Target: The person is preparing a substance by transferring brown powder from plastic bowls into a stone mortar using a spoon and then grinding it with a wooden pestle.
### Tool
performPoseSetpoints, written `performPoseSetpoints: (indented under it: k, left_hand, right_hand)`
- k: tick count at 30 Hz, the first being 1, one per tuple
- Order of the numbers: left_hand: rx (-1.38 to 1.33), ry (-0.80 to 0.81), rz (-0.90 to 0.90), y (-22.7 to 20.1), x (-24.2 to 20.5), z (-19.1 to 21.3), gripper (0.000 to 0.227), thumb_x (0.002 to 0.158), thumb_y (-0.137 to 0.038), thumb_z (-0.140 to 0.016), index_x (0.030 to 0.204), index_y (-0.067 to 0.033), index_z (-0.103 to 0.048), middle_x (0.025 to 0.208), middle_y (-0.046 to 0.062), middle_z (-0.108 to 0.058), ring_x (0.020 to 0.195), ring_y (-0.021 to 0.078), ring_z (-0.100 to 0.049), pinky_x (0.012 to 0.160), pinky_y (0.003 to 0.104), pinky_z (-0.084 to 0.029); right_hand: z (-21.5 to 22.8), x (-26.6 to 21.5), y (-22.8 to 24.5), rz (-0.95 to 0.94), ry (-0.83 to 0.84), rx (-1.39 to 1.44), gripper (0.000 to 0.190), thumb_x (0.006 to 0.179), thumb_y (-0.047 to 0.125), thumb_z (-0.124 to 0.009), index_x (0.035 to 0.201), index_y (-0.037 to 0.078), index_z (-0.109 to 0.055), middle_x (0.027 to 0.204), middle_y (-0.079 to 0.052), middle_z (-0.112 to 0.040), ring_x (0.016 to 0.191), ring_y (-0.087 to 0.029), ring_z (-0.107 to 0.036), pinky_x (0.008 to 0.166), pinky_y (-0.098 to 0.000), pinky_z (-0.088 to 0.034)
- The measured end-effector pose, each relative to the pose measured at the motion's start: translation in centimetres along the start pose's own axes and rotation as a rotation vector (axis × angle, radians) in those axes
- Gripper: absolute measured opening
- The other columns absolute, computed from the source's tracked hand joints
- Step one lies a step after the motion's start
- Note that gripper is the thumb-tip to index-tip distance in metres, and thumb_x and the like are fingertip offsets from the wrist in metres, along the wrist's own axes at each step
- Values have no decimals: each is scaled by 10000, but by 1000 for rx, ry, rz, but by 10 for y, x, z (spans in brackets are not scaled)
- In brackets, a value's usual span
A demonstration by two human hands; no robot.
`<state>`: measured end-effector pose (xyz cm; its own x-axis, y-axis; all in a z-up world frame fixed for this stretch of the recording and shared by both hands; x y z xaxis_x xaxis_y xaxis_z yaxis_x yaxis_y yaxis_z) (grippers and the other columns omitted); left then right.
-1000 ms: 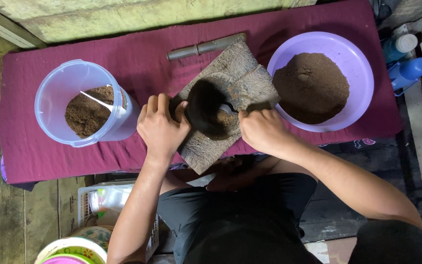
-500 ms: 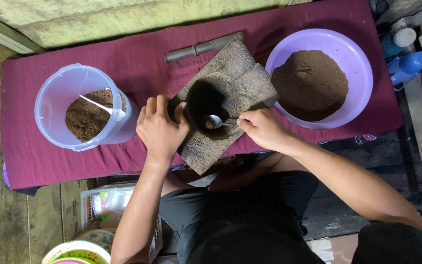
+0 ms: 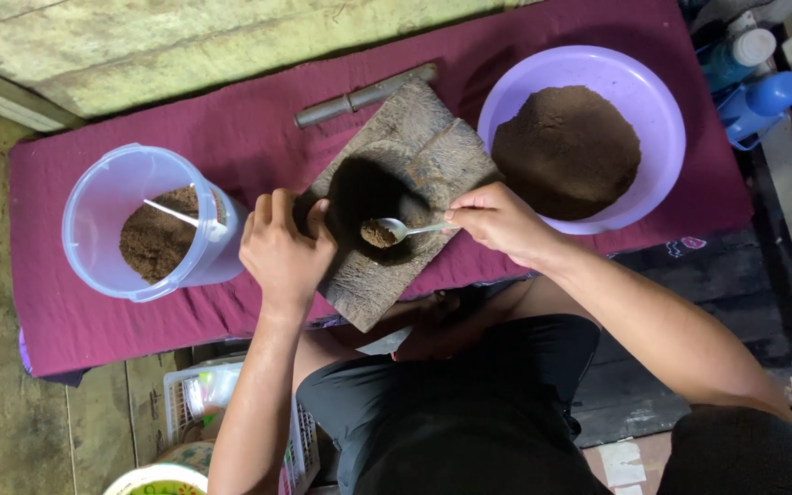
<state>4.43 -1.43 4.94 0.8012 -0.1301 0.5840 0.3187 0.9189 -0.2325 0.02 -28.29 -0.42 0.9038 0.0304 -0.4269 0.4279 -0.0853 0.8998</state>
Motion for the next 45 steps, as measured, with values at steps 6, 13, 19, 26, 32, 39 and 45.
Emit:
performPoseSetpoints:
  k: [6,13,19,26,32,39,45]
  left_hand:
    - [-3,14,-11,0,-2,-1,343,876,-388,-829,912,-139,-595,813,46,-547,739,359,-678,670,427,-561]
    - [18,26,-22,0,-2,-4,325,874,-376,-843,950,-155,-617,833,36,-566,754,346,-686,676,426,-568]
    - [2,-13,-15,4,-4,-7,326,874,-390,-864,972,-169,-646,839,27,-576,771,351,-695,707,411,-571]
    - [30,-5,-11,2,-5,-6,318,883,-381,-873,964,-175,-645,832,21,-573,768,355,-696,707,426,-571]
    - [50,-7,-3,7,-7,-11,283,916,-388,-848,990,-190,-659,832,17,-562,769,360,-702,706,442,-581]
    - [91,3,-13,6,-8,-10,300,930,-417,-836,983,-184,-653,831,24,-558,772,358,-707,697,449,-586]
    - [90,28,-28,-4,-6,-3,239,979,-366,-707,981,-130,-668,902,61,-673,751,359,-657,535,467,-466]
  right_hand:
    - [34,-8,16,91,-32,73,121,905,9,-628,864,-65,-714,458,58,-300,358,42,-224,311,-135,-131]
    - [141,-23,37,214,-182,40,118,974,16,-606,968,-58,-698,497,57,-326,355,32,-267,309,-160,-185]
    - [227,-2,-5,263,-314,-45,137,1023,67,-595,998,-62,-636,534,119,-226,365,38,-201,340,-137,-157]
    - [242,10,-48,373,-707,-1252,287,1109,355,-562,1005,156,-740,679,-146,-671,728,-379,-735,632,-466,-561]
    - [225,-7,-21,507,-764,-1411,247,1094,284,-546,928,128,-640,587,-109,-651,655,-367,-730,617,-464,-581]
    - [231,12,-41,346,-478,-857,191,947,118,-627,920,3,-777,874,-201,-763,968,-454,-713,871,-539,-550]
    - [230,4,-25,45,-477,-1171,290,1032,225,-443,1110,128,-705,1019,-183,-751,998,-441,-667,745,-587,-538]
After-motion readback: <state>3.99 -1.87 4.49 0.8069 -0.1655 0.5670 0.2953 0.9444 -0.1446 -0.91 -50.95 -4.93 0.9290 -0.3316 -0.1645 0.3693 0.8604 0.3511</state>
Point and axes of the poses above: each hand's wrist, its own x-axis towards the middle knuckle, its own z-axis out of the back of the hand, y = z × x, the point moved 6 cm from there along x, towards the middle knuckle
